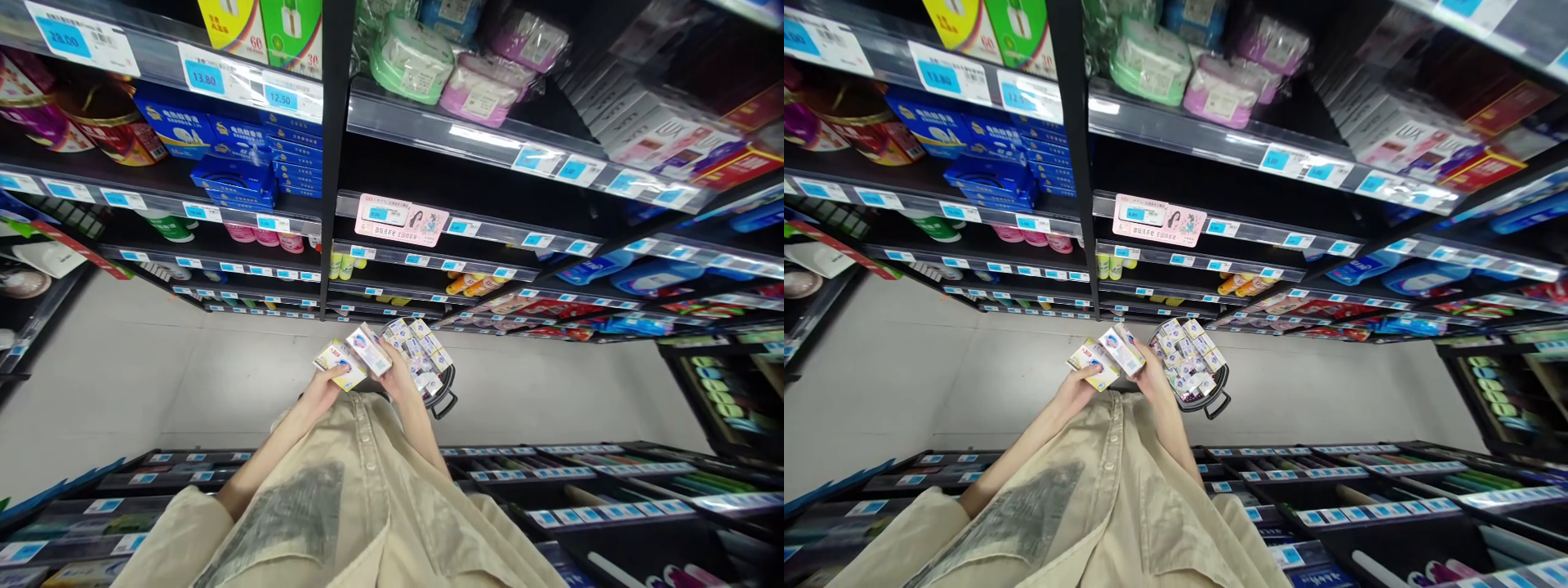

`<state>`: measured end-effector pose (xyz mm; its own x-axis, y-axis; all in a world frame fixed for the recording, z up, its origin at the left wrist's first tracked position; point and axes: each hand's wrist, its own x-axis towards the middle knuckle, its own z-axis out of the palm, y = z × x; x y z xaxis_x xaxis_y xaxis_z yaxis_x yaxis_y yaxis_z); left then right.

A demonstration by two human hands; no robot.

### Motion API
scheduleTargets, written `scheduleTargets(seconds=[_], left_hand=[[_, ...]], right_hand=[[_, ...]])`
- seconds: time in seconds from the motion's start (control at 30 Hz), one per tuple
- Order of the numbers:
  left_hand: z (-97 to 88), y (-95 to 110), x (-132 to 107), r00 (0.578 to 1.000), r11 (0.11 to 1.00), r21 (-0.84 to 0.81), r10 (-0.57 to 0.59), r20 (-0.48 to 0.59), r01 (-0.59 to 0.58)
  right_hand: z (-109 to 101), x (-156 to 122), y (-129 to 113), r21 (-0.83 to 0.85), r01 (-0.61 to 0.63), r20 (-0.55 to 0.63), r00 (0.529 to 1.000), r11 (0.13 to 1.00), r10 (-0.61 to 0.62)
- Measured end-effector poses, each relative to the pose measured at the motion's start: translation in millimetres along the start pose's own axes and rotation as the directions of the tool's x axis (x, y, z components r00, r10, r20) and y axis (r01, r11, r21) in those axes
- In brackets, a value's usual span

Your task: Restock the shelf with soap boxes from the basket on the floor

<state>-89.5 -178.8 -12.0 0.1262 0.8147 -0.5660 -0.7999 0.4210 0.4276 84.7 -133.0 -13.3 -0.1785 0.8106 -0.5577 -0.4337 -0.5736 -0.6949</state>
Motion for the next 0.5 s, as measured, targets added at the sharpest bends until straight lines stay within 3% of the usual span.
scheduleTargets(seconds=[0.07,0.13,0.5], left_hand=[[2.6,1.0,-2.3,0.999,1.0,-0.001,-0.011,0.031,0.011],[4.0,1.8,-4.0,0.998,1.0,0.0,-0.029,0.048,0.029],[2.1,1.5,-4.3,0.998,0.999,0.003,-0.042,0.038,0.042]], right_hand=[[-4.9,4.3,6.0,0.052,-0.143,0.108,0.985,0.988,0.137],[-8.8,5.8,8.9,0.072,-0.198,0.178,0.967,0.977,0.183],[-8.4,0.6,7.7,0.119,-0.23,0.186,0.961,0.966,0.206]])
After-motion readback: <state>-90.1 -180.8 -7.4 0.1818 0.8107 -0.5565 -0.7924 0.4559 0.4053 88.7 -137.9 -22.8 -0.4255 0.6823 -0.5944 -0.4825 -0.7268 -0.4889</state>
